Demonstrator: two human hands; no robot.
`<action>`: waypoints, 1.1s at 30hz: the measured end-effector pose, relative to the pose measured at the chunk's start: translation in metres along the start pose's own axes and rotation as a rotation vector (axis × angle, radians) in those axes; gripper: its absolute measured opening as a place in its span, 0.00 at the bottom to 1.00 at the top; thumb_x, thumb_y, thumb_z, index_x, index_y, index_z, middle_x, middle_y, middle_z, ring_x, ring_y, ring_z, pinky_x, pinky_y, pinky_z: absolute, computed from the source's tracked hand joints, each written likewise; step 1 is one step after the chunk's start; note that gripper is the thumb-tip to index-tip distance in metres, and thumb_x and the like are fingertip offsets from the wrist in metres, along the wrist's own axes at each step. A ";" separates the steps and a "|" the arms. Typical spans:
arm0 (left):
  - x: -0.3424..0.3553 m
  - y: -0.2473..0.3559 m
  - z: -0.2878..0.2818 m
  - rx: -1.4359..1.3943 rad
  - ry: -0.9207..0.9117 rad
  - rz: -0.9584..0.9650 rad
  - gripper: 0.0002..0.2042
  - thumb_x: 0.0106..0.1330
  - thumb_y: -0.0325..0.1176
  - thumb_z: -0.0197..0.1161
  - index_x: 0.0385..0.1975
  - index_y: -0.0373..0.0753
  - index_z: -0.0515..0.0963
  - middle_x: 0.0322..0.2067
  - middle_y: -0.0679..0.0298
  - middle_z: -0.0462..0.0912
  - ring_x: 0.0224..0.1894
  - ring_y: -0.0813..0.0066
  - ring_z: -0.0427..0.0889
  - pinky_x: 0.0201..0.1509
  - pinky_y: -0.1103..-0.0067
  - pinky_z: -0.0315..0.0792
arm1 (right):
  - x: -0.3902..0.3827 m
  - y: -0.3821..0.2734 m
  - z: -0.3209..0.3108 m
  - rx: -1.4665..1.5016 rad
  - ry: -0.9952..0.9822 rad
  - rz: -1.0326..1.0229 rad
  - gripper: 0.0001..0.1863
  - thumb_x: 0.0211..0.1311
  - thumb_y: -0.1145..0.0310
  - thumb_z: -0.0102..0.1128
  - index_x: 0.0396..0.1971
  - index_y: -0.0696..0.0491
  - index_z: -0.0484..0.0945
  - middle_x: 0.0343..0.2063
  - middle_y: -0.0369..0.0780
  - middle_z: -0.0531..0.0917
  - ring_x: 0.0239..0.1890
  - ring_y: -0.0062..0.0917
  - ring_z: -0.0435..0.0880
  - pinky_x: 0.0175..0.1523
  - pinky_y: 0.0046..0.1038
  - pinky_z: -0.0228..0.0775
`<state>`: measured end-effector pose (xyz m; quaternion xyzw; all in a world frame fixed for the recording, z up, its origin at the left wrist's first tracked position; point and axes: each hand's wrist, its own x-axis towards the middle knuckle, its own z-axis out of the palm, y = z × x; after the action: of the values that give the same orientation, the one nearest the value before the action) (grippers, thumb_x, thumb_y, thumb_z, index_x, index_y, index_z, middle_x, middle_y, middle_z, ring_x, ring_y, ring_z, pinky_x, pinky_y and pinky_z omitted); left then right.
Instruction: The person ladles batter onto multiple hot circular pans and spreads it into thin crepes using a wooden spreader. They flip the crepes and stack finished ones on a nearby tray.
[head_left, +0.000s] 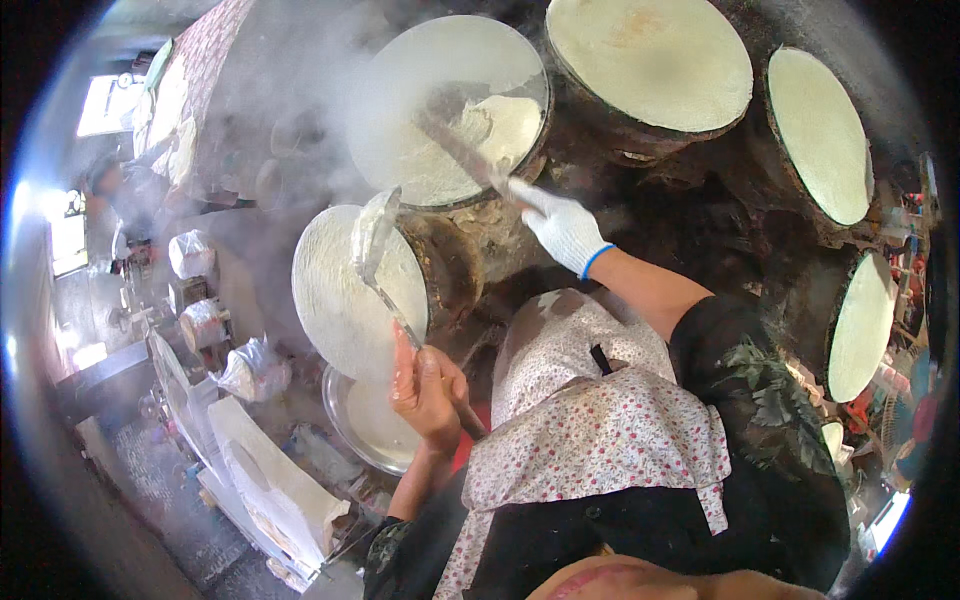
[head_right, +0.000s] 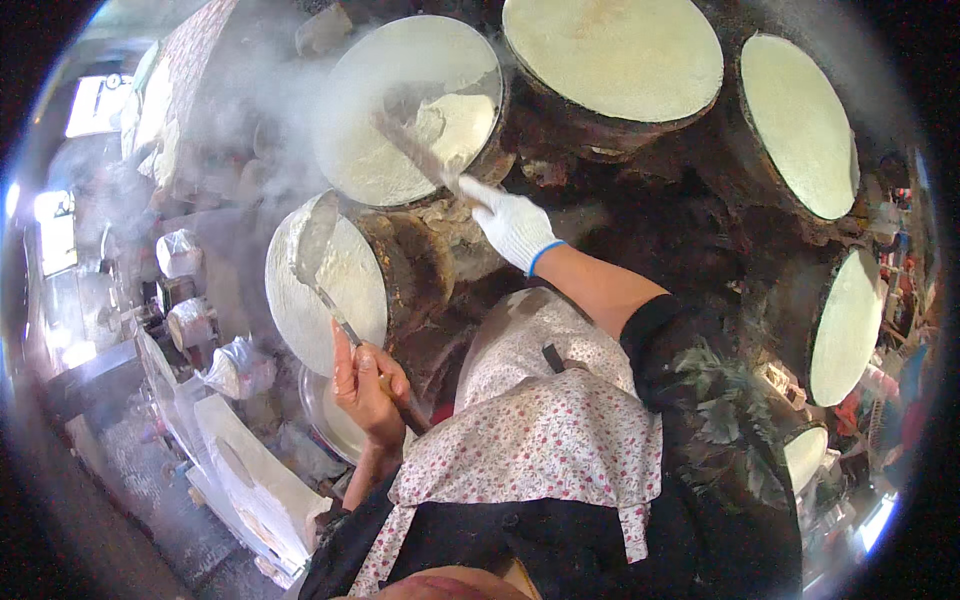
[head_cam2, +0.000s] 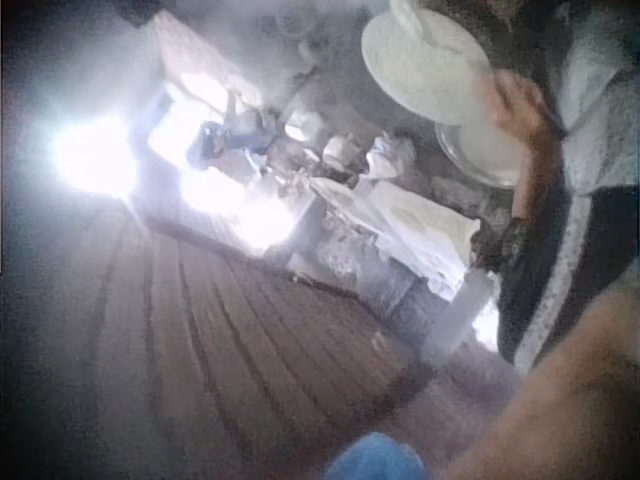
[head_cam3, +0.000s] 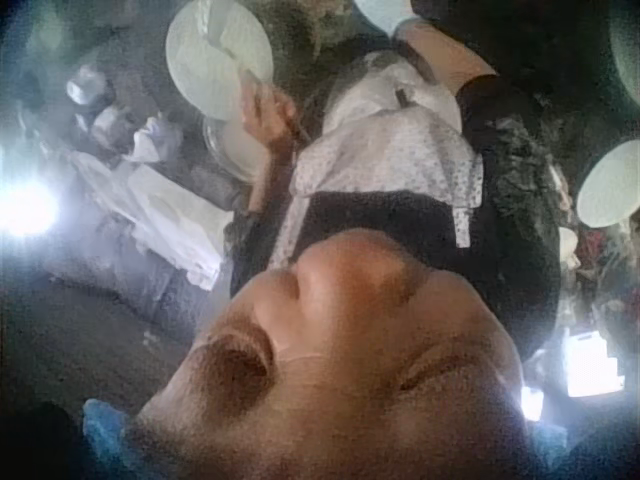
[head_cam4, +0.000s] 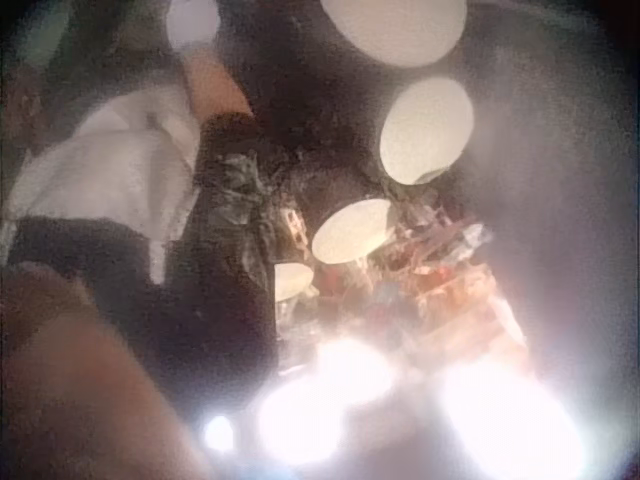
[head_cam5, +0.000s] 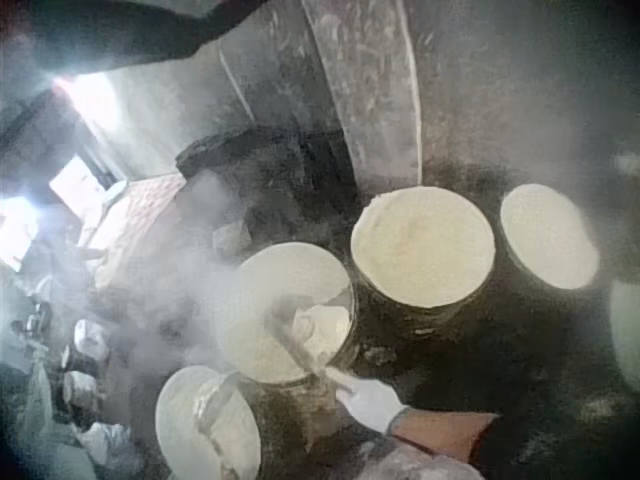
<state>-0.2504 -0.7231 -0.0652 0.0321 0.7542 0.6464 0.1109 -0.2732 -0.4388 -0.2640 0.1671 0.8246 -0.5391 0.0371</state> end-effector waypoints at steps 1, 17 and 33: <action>-0.001 0.002 0.007 0.013 0.000 0.008 0.28 0.79 0.21 0.46 0.78 0.31 0.57 0.18 0.68 0.68 0.16 0.84 0.64 0.19 0.82 0.61 | 0.003 -0.002 -0.009 -0.013 -0.129 0.186 0.27 0.73 0.66 0.57 0.71 0.43 0.73 0.64 0.47 0.80 0.65 0.43 0.80 0.71 0.35 0.70; 0.001 0.006 0.061 0.037 0.046 -0.064 0.29 0.79 0.23 0.47 0.80 0.34 0.55 0.20 0.69 0.69 0.16 0.84 0.64 0.18 0.83 0.61 | 0.027 -0.001 -0.065 0.009 0.398 -0.101 0.26 0.73 0.55 0.51 0.70 0.28 0.73 0.52 0.50 0.86 0.50 0.50 0.87 0.56 0.47 0.79; 0.013 -0.005 0.048 -0.056 -0.044 -0.067 0.28 0.79 0.22 0.47 0.79 0.32 0.57 0.19 0.68 0.68 0.16 0.83 0.64 0.19 0.83 0.62 | 0.018 0.012 -0.003 0.188 0.454 0.005 0.25 0.73 0.51 0.59 0.66 0.42 0.78 0.53 0.51 0.86 0.52 0.48 0.87 0.57 0.39 0.79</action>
<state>-0.2526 -0.6745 -0.0789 0.0179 0.7337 0.6625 0.1498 -0.2863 -0.4271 -0.2779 0.2887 0.7576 -0.5621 -0.1638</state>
